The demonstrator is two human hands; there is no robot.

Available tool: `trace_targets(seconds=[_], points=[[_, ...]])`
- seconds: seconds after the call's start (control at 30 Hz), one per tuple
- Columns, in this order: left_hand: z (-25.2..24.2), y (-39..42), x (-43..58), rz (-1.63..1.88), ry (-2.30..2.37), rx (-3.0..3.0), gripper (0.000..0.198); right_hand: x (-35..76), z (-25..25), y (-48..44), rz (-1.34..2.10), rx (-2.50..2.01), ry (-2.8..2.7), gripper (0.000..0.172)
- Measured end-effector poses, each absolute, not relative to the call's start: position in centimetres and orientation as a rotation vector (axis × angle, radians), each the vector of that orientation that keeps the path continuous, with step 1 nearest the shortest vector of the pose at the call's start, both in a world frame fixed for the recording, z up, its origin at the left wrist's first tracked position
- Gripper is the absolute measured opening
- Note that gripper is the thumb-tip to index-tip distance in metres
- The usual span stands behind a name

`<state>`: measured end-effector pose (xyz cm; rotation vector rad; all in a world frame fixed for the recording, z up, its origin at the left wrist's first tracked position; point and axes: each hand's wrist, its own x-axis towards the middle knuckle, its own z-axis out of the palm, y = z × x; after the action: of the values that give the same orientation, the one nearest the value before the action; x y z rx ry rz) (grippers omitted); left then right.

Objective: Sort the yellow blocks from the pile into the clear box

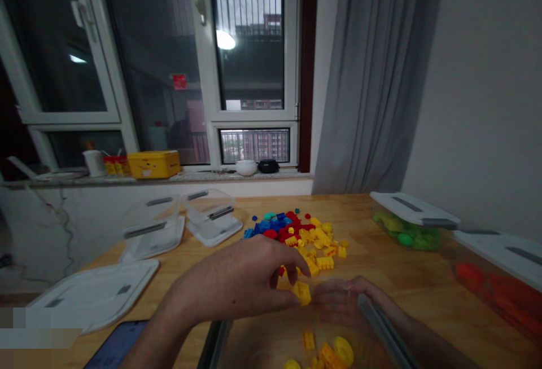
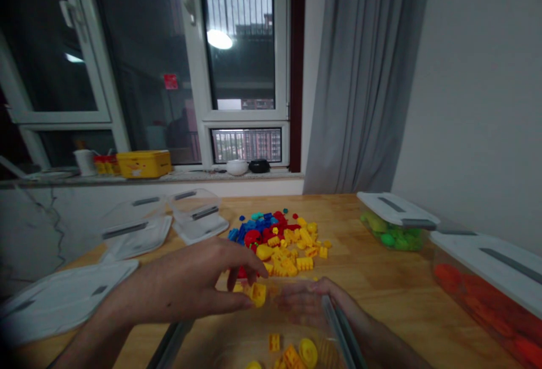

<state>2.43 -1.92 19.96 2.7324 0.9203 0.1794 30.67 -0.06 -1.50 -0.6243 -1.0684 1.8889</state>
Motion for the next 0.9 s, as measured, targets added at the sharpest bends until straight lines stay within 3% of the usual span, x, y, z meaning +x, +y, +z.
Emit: trace_targets(seconds=[0.3,0.5,0.9], points=[[19.6,-1.8,2.6,0.001,0.956,2.662,0.035,30.6,-1.2,-0.4,1.918,-0.544,-1.127,0.055],[19.6,-1.5,2.2,0.080,0.951,2.672,0.043,31.2,-1.6,0.3,1.978,-0.506,-1.156,0.057],[17.5,3.2,1.8,0.102,1.060,2.705,0.026,31.2,-1.5,0.0,1.930,-0.574,-1.141,0.054]])
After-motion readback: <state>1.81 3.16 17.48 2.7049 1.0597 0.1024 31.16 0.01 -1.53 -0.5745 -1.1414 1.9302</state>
